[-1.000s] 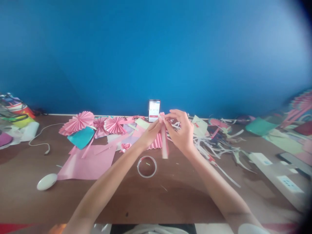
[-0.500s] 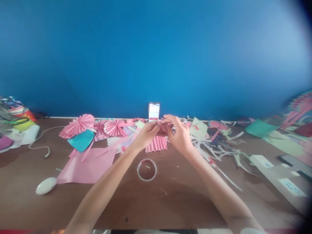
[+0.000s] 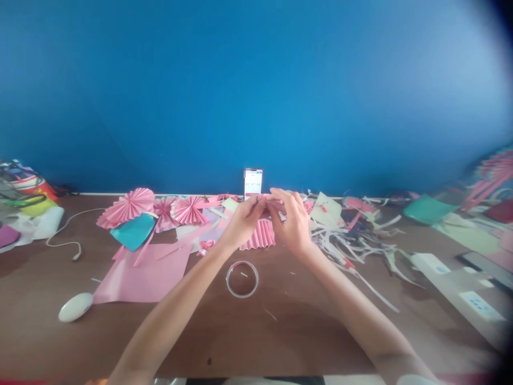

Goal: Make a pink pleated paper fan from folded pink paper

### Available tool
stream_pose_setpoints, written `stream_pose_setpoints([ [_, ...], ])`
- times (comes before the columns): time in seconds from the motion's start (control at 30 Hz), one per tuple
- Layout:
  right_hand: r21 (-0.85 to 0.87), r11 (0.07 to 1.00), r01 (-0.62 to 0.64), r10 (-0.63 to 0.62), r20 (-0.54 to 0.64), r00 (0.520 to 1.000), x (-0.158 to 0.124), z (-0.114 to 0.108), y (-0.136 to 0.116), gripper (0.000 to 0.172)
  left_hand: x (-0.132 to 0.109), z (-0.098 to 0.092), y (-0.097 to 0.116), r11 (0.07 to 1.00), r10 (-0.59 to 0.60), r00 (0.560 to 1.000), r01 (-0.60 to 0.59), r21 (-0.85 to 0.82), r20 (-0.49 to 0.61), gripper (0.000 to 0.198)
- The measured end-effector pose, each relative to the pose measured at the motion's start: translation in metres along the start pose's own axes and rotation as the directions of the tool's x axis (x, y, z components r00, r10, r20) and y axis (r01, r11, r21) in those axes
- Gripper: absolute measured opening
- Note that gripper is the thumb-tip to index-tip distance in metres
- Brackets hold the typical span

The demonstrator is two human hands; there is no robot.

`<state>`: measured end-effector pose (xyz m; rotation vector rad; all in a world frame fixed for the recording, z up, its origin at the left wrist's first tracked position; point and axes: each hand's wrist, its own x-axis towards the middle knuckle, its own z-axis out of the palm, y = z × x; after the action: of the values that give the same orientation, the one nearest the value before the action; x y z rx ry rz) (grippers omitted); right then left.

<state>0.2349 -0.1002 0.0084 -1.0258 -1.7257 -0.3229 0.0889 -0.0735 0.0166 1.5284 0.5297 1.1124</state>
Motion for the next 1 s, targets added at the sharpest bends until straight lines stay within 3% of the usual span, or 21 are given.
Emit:
stream_pose_setpoints([
  [0.27,0.062,0.998,-0.024,0.025,-0.013,1.000,-0.0040,0.0050,0.0012,0.047,-0.0004,0.0013,-0.0042,1.000,0.000,1.000,0.001,0.026,-0.023,0.039],
  [0.53,0.059,0.995,-0.080,0.081,-0.006,0.997,-0.0044,0.0032,-0.0004,0.042,0.0001,-0.0025,-0.0033,0.996,0.026,1.000,-0.027,0.082,0.016,0.040],
  [0.77,0.092,0.994,-0.053,0.051,0.019,0.999,-0.0027,0.0032,0.0010,0.050,-0.0015,-0.0046,0.0015,0.965,0.029,0.999,-0.034,0.259,0.024,0.038],
  [1.0,0.108,0.992,-0.069,0.070,0.002,0.998,-0.0042,0.0047,-0.0004,0.050,-0.0008,-0.0051,-0.0017,0.970,0.022,1.000,-0.025,0.241,0.014,0.038],
])
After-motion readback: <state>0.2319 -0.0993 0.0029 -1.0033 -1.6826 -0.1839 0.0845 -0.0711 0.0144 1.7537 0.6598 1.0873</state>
